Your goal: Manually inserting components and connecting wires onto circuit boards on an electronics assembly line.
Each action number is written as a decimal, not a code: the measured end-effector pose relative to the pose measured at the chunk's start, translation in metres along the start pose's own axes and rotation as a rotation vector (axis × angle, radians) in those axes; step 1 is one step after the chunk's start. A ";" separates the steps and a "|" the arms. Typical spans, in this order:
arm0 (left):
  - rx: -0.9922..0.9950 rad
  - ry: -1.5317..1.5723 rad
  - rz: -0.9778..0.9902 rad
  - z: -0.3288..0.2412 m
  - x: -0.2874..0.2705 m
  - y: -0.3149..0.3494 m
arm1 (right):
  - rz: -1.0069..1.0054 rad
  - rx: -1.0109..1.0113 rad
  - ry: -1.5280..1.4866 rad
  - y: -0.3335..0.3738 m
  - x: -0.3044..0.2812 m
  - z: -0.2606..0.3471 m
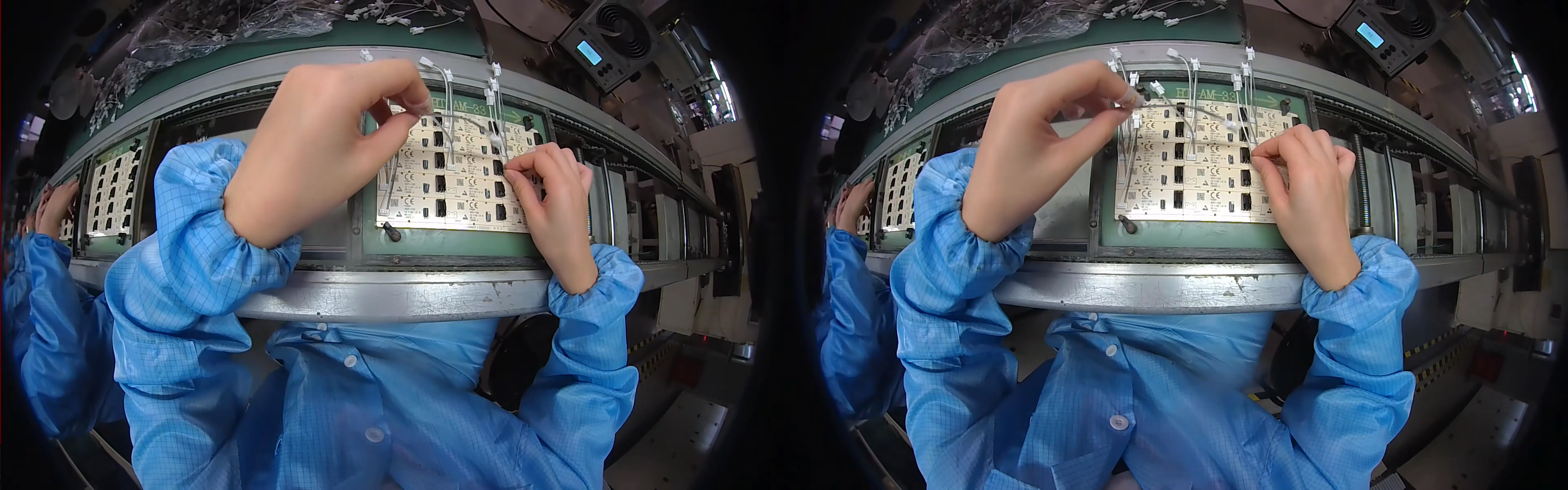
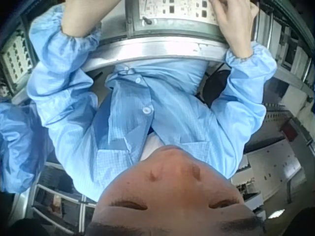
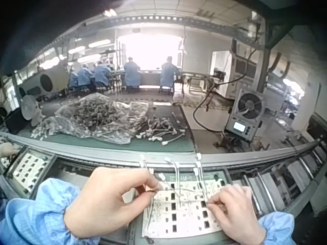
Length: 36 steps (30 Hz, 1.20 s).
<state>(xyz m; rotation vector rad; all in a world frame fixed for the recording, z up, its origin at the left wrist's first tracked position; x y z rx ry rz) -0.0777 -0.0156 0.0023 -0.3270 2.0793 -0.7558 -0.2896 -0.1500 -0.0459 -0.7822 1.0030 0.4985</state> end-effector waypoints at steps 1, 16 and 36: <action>-0.001 0.000 -0.001 -0.002 0.001 0.002 | 0.001 -0.001 0.000 -0.001 -0.001 0.000; 0.264 -0.556 0.266 -0.067 0.035 0.044 | 0.136 -0.228 -0.113 -0.102 0.002 0.008; 0.171 -0.496 0.073 -0.057 0.050 0.015 | -0.040 -0.265 -0.010 -0.208 0.035 -0.020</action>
Point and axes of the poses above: each hand's wrist, its own y-axis away from the middle knuckle, its own x-axis out of the palm, z = x × y, the point moved 4 cm from there along -y, towards the middle knuckle, and after that the axes turned 11 degrees about x, right-handed, at the moved point
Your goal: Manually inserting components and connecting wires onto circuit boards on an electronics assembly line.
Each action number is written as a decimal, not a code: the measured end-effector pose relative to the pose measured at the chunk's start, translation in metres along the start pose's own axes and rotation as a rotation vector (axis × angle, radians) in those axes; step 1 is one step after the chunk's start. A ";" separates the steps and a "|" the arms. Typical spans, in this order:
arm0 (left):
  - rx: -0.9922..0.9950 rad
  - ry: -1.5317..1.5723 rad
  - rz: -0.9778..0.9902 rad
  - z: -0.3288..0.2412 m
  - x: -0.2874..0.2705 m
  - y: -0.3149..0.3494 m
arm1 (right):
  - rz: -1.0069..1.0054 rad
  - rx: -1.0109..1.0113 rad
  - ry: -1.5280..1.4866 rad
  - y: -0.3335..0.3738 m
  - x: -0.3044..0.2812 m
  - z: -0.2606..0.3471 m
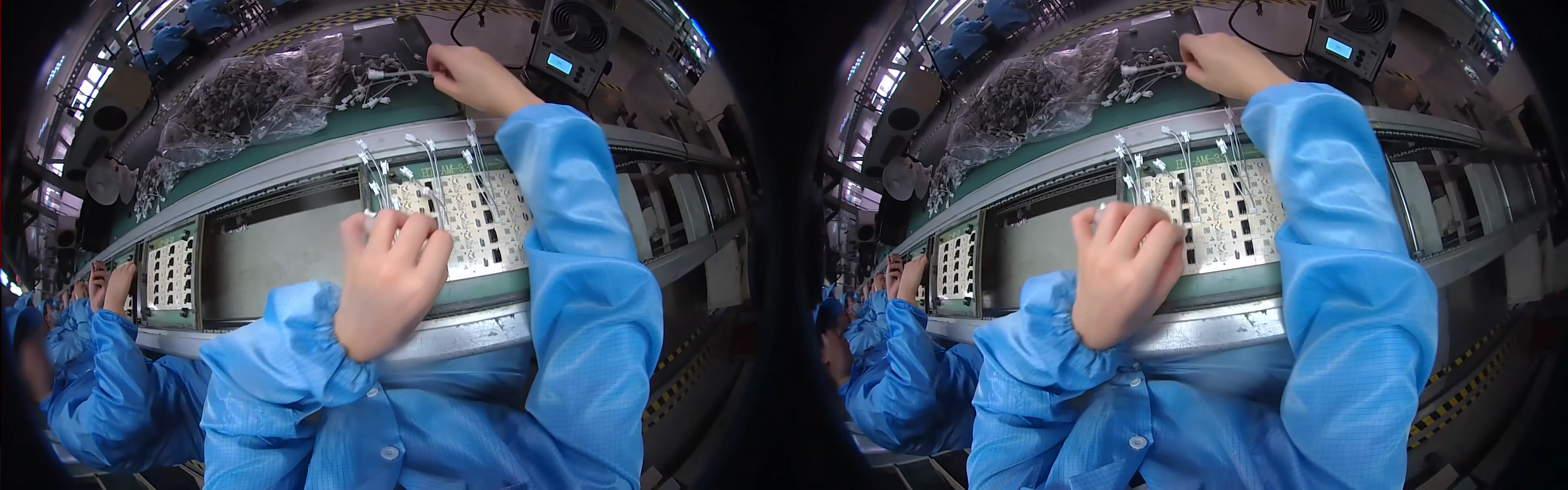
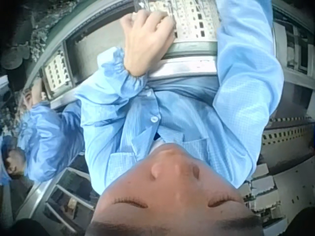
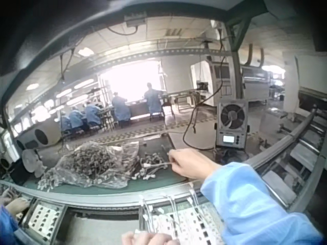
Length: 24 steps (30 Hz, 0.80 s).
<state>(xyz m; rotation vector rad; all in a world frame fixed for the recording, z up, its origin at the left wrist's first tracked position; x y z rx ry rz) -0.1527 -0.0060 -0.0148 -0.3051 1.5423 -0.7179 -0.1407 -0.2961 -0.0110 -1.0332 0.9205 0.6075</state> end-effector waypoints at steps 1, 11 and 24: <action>0.002 0.001 0.010 -0.004 0.004 -0.004 | 0.025 0.052 -0.119 0.009 -0.016 0.007; -0.043 0.018 0.181 -0.005 0.029 -0.009 | -0.205 0.139 -0.367 0.116 -0.061 -0.005; -0.132 0.046 0.275 -0.006 0.022 -0.010 | -0.282 0.099 -0.462 0.118 -0.068 -0.008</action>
Point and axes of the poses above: each hand's wrist, its own y-axis away from the middle knuckle, its own x-axis out of the palm, z = x × y, the point moved 4 cm from there along -y, towards the middle knuckle, and after that the axes turned 11 degrees about x, right-handed, at the moved point
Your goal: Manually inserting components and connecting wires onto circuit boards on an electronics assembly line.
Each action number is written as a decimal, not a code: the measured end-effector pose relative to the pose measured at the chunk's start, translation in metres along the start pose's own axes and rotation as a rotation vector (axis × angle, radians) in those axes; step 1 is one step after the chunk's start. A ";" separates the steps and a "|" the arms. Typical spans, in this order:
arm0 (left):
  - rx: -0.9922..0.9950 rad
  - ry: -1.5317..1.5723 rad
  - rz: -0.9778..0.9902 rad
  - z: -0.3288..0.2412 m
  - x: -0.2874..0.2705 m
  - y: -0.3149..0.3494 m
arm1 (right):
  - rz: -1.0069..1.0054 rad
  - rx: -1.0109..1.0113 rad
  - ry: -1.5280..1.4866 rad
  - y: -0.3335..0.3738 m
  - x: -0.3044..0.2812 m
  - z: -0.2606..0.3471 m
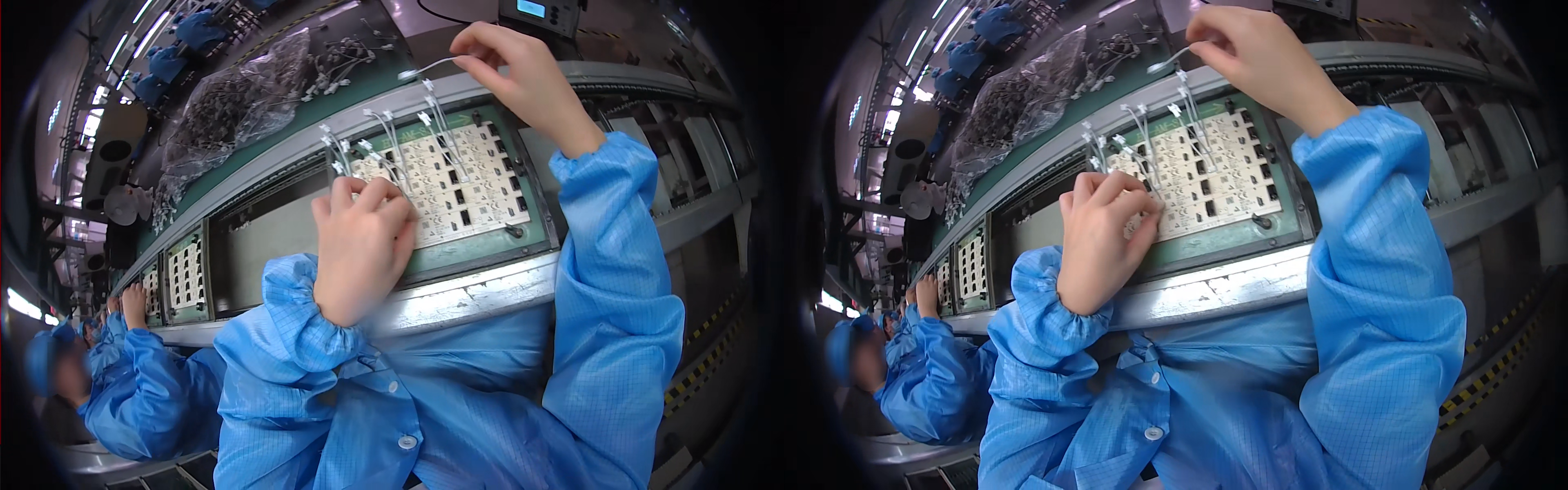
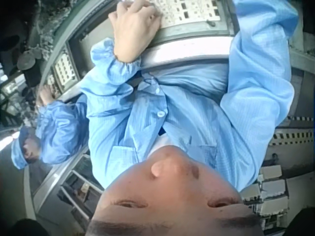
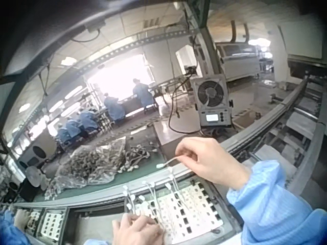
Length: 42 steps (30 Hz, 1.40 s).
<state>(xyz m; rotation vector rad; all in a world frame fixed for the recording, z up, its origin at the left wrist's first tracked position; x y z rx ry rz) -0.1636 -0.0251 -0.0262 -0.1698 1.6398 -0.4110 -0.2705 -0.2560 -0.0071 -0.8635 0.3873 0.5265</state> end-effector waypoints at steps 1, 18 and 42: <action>0.039 0.012 0.001 -0.003 -0.002 0.001 | -0.007 0.055 -0.006 0.002 -0.005 0.003; -0.230 -0.064 0.029 0.257 0.026 -0.056 | 0.074 0.559 -0.327 0.101 -0.061 0.025; -0.165 -0.232 -0.051 0.322 0.007 -0.026 | 0.162 0.386 -0.054 0.108 -0.017 0.058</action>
Point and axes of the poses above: each hand's wrist, its own y-axis away from the middle knuckle, its own x-axis out of the palm, z = x × y, the point moved 4 cm from there along -y, towards the middle knuckle, and after that the axes turned 11 degrees about x, right-handed, at the moved point
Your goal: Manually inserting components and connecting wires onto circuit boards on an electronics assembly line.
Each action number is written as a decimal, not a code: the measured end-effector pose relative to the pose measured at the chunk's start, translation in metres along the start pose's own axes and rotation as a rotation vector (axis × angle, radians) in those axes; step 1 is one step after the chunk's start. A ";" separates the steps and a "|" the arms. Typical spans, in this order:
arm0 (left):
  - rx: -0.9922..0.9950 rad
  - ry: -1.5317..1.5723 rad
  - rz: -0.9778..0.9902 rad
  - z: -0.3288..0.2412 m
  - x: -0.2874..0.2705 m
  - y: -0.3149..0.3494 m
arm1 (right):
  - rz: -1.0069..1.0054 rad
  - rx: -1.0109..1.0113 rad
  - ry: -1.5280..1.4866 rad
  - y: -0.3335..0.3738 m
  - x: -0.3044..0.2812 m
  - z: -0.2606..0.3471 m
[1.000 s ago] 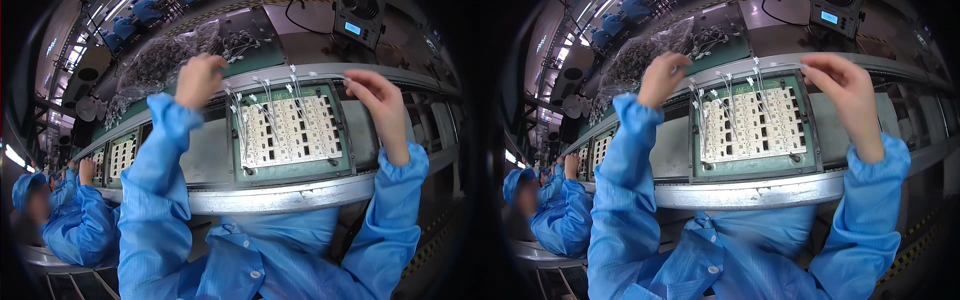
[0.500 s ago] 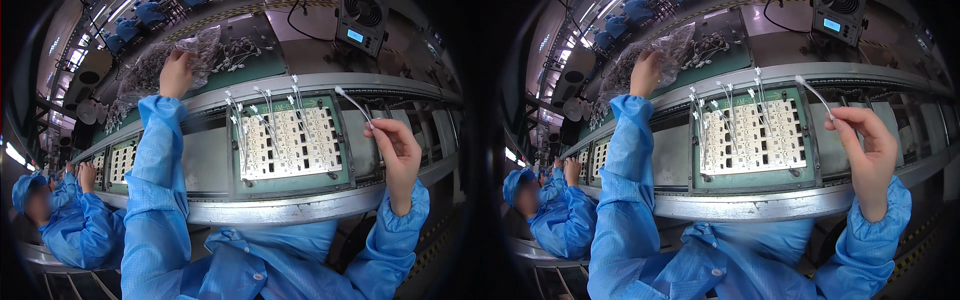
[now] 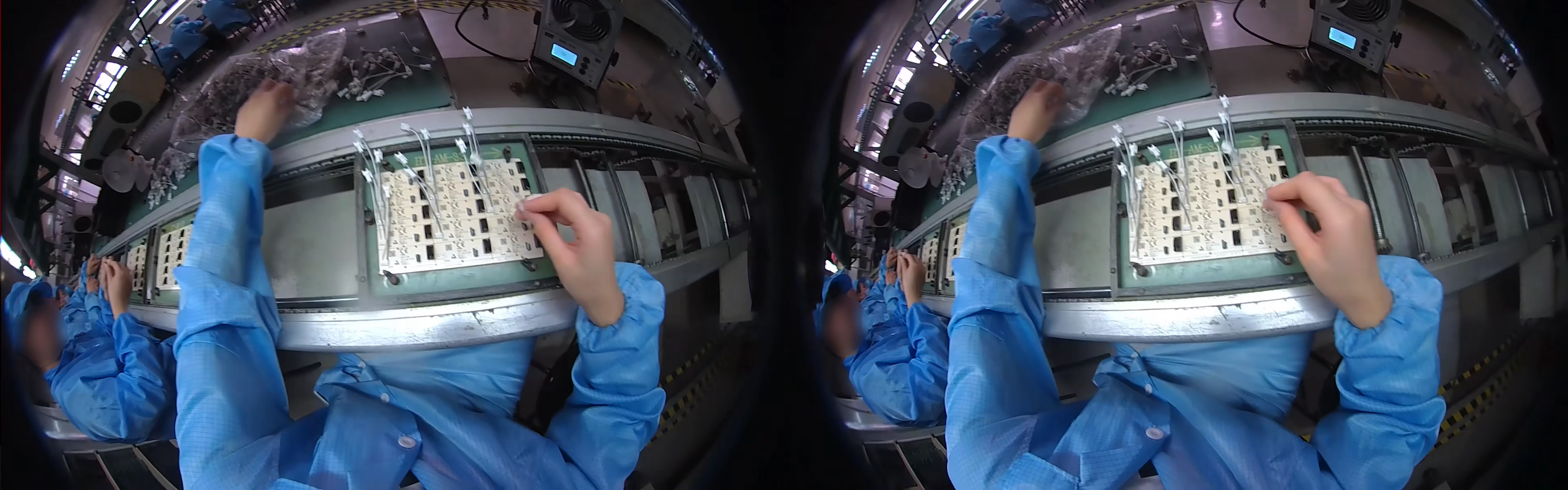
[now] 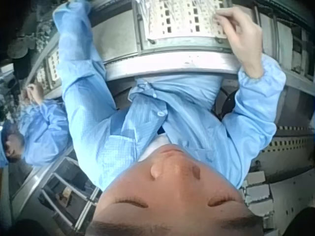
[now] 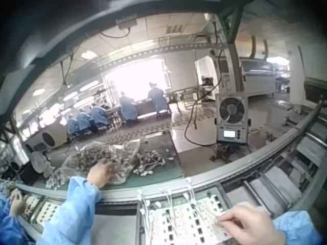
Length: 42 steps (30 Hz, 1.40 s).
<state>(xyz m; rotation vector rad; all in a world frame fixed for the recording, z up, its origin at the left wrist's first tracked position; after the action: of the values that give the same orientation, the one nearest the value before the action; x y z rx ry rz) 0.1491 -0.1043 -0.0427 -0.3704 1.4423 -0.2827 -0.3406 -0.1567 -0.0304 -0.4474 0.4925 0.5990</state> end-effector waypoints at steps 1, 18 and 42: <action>-0.034 0.076 -0.042 0.008 -0.006 0.003 | 0.029 0.009 0.034 0.000 0.007 -0.003; 0.070 1.164 -0.122 -0.210 -0.087 0.056 | 0.073 -0.228 0.446 -0.009 0.029 0.005; 0.391 0.706 -0.195 -0.267 -0.087 0.092 | 0.068 -0.349 0.631 -0.002 0.047 0.022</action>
<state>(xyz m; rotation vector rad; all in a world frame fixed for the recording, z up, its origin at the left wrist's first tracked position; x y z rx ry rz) -0.1288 -0.0054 -0.0251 -0.0834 1.9873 -0.9061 -0.2988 -0.1271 -0.0388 -0.9659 1.0128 0.6063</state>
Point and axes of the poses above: each hand's wrist, its own y-axis away from the middle knuckle, its own x-axis out of the palm, z = x × y, the point moved 4 cm from there along -y, towards the middle knuckle, and after that the axes turned 11 degrees about x, right-handed, at the moved point
